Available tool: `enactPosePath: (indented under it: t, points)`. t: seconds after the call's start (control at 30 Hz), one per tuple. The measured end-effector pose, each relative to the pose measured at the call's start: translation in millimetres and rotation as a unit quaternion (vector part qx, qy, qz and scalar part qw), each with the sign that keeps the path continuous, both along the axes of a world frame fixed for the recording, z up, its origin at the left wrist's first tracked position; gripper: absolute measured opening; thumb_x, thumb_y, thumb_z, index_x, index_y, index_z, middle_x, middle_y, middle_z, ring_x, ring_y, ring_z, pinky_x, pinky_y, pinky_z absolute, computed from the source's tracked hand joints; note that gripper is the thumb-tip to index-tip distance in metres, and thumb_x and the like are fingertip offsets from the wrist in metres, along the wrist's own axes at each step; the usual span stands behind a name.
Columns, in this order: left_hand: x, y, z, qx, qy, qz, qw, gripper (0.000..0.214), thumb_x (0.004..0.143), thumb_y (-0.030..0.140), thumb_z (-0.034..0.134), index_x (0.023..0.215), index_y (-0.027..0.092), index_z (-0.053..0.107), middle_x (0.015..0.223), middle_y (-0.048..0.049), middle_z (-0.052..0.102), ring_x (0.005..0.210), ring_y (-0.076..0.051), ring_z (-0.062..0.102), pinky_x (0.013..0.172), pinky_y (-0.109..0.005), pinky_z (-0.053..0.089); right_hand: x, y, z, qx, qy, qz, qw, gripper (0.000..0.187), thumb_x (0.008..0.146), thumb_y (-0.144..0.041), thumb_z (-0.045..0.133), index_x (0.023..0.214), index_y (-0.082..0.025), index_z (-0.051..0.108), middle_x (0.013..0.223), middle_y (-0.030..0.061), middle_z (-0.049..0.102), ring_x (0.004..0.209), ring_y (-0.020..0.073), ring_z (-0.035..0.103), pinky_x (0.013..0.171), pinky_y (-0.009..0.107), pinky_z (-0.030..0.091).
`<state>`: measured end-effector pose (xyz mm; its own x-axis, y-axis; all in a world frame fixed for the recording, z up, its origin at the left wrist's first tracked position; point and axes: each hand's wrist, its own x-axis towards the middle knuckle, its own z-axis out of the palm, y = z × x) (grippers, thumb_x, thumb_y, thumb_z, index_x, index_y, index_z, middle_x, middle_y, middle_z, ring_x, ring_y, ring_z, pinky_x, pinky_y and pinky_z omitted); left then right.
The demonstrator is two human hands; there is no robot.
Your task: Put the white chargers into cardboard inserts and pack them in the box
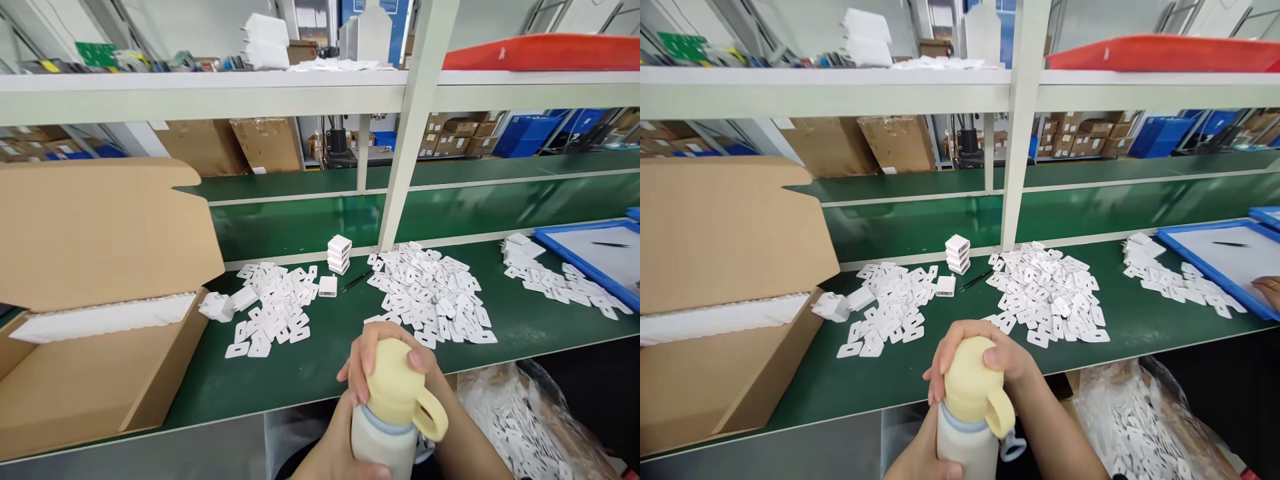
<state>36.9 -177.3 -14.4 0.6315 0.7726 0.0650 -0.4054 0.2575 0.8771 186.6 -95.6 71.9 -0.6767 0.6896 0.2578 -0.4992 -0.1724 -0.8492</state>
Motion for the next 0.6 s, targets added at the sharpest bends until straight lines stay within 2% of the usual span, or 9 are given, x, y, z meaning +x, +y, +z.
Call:
enactPosePath:
  t: [0.07,0.17,0.23,0.33,0.4,0.43,0.47,0.53,0.6]
  points:
    - [7.6,-0.3,7.0,-0.012,-0.019,0.001,1.0,0.104,0.07,0.067,0.086,0.153,0.019,0.047,0.146,-0.0227,0.06,0.135,-0.049,0.059,0.11,-0.064,0.05,0.9,0.5,0.5,-0.018,0.005,-0.014,1.0,0.044,0.079,-0.065,0.069,0.087,-0.021,0.066,0.073,0.004,0.073,0.068,0.0221,0.073,0.09,0.044,0.06]
    - [14.9,-1.6,14.4,0.021,-0.013,0.051,0.998,0.093,0.073,0.062,0.085,0.147,0.017,0.053,0.137,-0.0224,0.065,0.126,-0.047,0.065,0.107,-0.063,0.052,1.7,0.8,3.0,-0.036,0.013,-0.017,0.999,0.036,0.082,-0.056,0.067,0.085,-0.02,0.068,0.07,0.0033,0.072,0.066,0.0216,0.071,0.093,0.046,0.059]
    - [14.2,-2.7,17.9,0.022,0.008,0.078,0.997,0.092,0.073,0.062,0.084,0.148,0.019,0.053,0.138,-0.021,0.065,0.126,-0.047,0.065,0.105,-0.061,0.054,5.5,-0.3,9.1,-0.025,-0.015,-0.04,0.999,0.037,0.086,-0.056,0.063,0.086,-0.021,0.07,0.073,0.0043,0.073,0.069,0.0226,0.071,0.097,0.049,0.057]
    - [3.7,-4.5,21.5,0.021,0.082,0.103,0.991,0.094,0.07,0.061,0.087,0.151,0.026,0.054,0.139,-0.0162,0.066,0.129,-0.046,0.064,0.108,-0.059,0.055,20.4,-11.3,26.9,0.057,-0.123,-0.131,0.982,0.039,0.095,-0.055,0.057,0.098,-0.022,0.078,0.105,0.0092,0.076,0.092,0.0255,0.074,0.097,0.047,0.059]
    - [-6.8,-8.4,21.3,0.06,0.151,0.123,0.979,0.092,0.064,0.054,0.092,0.147,0.03,0.059,0.133,-0.0132,0.071,0.124,-0.047,0.067,0.109,-0.06,0.055,32.3,-28.7,40.2,0.138,-0.204,-0.167,0.955,0.034,0.1,-0.05,0.057,0.107,-0.028,0.081,0.121,0.0083,0.073,0.102,0.0256,0.073,0.09,0.042,0.062]
    - [-12.0,-12.1,20.4,0.084,0.185,0.141,0.969,0.091,0.063,0.05,0.094,0.146,0.032,0.061,0.132,-0.0122,0.072,0.122,-0.048,0.067,0.109,-0.062,0.054,36.7,-40.1,45.6,0.178,-0.244,-0.162,0.939,0.032,0.104,-0.045,0.054,0.113,-0.031,0.081,0.119,0.0073,0.074,0.101,0.0249,0.075,0.087,0.04,0.063]
    - [-16.6,-16.9,19.1,0.106,0.214,0.167,0.957,0.089,0.063,0.048,0.095,0.145,0.035,0.062,0.133,-0.0116,0.072,0.123,-0.049,0.067,0.11,-0.065,0.053,39.1,-52.5,49.5,0.212,-0.295,-0.187,0.913,0.031,0.106,-0.044,0.053,0.119,-0.035,0.08,0.122,0.0074,0.074,0.107,0.0258,0.074,0.088,0.038,0.063]
    - [-23.0,-29.0,17.1,0.132,0.253,0.23,0.93,0.08,0.071,0.047,0.09,0.146,0.04,0.063,0.139,-0.0093,0.07,0.128,-0.049,0.065,0.115,-0.066,0.049,37.0,-76.4,52.8,0.288,-0.359,-0.287,0.84,0.037,0.102,-0.056,0.057,0.126,-0.035,0.076,0.129,0.0113,0.072,0.118,0.0325,0.071,0.09,0.04,0.063]
    - [-25.0,-40.6,17.1,0.135,0.284,0.265,0.911,0.061,0.086,0.05,0.076,0.145,0.047,0.063,0.141,-0.0058,0.069,0.13,-0.045,0.064,0.118,-0.062,0.049,27.8,-94.2,51.8,0.343,-0.41,-0.351,0.769,0.042,0.099,-0.063,0.061,0.125,-0.032,0.074,0.123,0.0132,0.073,0.112,0.0337,0.072,0.086,0.04,0.064]
